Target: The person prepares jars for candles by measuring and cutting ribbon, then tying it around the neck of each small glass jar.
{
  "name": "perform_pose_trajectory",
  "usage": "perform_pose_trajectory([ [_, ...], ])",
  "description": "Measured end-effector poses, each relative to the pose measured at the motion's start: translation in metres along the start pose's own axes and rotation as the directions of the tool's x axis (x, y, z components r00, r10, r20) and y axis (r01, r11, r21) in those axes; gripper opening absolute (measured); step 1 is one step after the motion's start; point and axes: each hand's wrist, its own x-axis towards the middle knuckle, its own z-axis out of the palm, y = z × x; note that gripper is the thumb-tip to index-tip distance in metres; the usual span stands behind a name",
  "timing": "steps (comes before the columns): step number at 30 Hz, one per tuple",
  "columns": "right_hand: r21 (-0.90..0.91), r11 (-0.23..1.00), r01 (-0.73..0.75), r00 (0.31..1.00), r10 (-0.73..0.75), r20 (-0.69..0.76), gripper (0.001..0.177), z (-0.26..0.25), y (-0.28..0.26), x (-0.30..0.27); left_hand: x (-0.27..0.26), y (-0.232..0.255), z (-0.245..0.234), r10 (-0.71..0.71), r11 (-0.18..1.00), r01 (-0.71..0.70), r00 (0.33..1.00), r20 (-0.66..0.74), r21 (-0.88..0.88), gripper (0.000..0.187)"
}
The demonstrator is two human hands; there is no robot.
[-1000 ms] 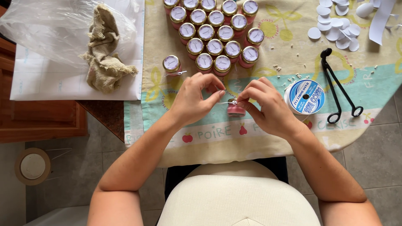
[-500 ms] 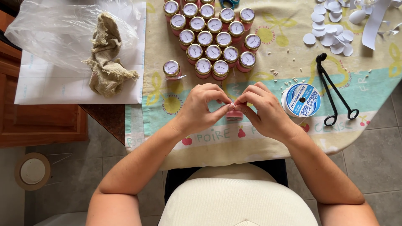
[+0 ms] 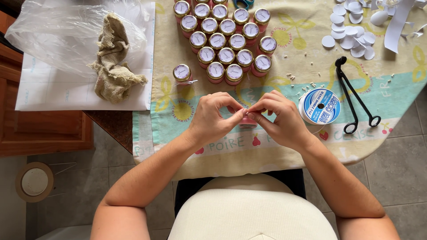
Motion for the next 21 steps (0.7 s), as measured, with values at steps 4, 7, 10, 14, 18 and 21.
perform_pose_trajectory([
  [4,0.045,0.998,-0.037,0.999,0.037,0.004,0.005,0.003,0.004,0.001,0.005,0.002,-0.012,-0.031,0.998,0.028,0.998,0.051,0.048,0.003],
  [7,0.048,0.998,-0.033,0.999,0.033,0.003,0.006,0.002,0.002,0.002,0.005,-0.005,-0.022,-0.146,0.985,0.128,0.976,0.159,0.118,0.011],
  [10,0.039,0.999,-0.016,1.0,0.015,0.013,0.007,0.002,0.004,0.002,0.006,0.002,-0.028,-0.317,0.948,0.294,0.907,0.279,0.121,0.025],
  [14,-0.003,1.0,0.011,1.0,-0.011,0.018,0.01,-0.001,0.001,0.003,0.013,-0.011,-0.03,-0.352,0.929,0.366,0.826,0.439,0.056,0.023],
  [18,-0.058,0.994,0.096,0.995,-0.096,0.005,0.009,-0.001,-0.007,0.005,0.014,-0.023,-0.031,-0.356,0.908,0.419,0.798,0.487,-0.023,0.019],
  [21,-0.132,0.976,0.174,0.985,-0.173,0.017,0.01,-0.001,-0.011,0.006,0.016,-0.019,-0.028,-0.37,0.864,0.483,0.8,0.473,-0.141,0.015],
])
